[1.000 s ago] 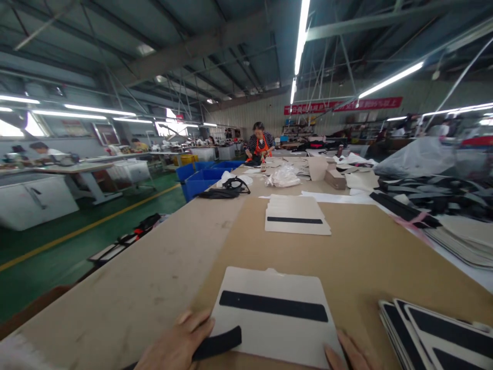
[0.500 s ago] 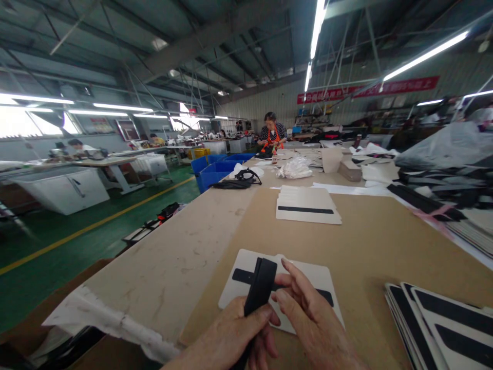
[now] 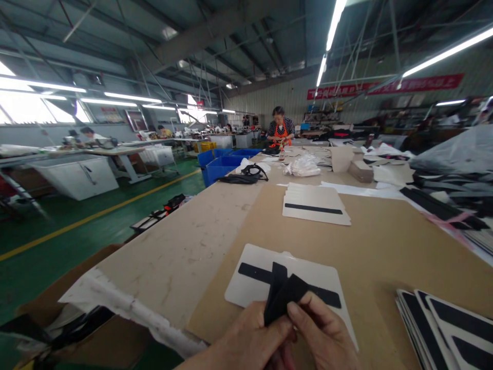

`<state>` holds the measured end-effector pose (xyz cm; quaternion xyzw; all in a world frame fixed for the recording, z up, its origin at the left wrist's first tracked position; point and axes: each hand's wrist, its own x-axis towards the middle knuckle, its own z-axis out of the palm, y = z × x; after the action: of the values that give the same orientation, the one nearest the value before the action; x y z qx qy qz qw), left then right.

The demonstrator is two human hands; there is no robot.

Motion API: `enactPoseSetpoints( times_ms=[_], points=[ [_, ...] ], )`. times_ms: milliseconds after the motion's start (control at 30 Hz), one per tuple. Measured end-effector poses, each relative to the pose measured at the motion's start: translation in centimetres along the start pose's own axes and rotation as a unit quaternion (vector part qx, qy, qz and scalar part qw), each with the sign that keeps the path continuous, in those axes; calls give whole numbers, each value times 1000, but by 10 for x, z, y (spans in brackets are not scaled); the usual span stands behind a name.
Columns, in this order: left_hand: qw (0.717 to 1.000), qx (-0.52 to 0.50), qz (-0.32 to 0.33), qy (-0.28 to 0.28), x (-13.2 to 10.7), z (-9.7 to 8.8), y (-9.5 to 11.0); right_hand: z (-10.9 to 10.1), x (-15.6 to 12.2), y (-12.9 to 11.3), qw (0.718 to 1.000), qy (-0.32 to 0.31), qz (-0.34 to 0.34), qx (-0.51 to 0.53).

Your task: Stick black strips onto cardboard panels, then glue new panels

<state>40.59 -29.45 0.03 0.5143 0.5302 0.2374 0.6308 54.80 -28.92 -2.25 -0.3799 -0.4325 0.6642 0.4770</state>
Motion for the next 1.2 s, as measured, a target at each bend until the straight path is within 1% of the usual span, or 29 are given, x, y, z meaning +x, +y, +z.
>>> enactPoseSetpoints(
  times_ms=[33,100,167,233,267,300,333,400,467,500,533,567,600,700,767,867,967,1067,1200],
  points=[
    [999,40,1,-8,-5,-4,1,-4,-1,-2,1000,-8,14,25],
    [993,115,7,-19,-19,-16,5,-19,-1,-15,998,3,4,61],
    [983,183,9,-23,-34,-32,11,-40,4,-41,995,56,-39,75],
    [967,253,15,1,-43,-51,18,-62,15,-72,985,128,-89,77],
    [955,295,22,22,-43,-60,21,-71,23,-86,980,151,-107,75],
    [939,340,36,48,-39,-69,22,-77,32,-98,979,154,-114,64],
    [916,389,58,79,-33,-77,21,-80,42,-107,983,144,-110,45],
    [851,495,116,135,-11,-90,14,-77,65,-111,993,93,-67,-27],
    [784,574,165,166,14,-99,3,-62,88,-101,992,32,8,-126],
    [766,594,177,172,26,-102,-4,-53,99,-93,984,2,45,-173],
    [756,604,182,176,36,-103,-11,-43,110,-83,973,-26,71,-217],
    [754,604,183,180,44,-104,-17,-33,119,-74,961,-51,81,-261],
    [756,601,184,184,49,-105,-23,-23,128,-64,947,-73,75,-305],
    [758,592,189,199,54,-106,-34,-2,152,-41,898,-126,8,-422],
    [763,582,191,208,53,-107,-38,8,165,-30,873,-153,-14,-464],
    [770,568,200,210,54,-109,-41,17,178,-16,848,-159,-32,-505],
    [770,567,208,208,56,-111,-44,21,186,-6,828,-166,-53,-534],
    [770,566,206,212,57,-112,-46,23,190,-2,815,-182,-50,-548],
    [774,564,202,206,57,-111,-45,24,193,2,798,-175,-41,-576]
  ],
)
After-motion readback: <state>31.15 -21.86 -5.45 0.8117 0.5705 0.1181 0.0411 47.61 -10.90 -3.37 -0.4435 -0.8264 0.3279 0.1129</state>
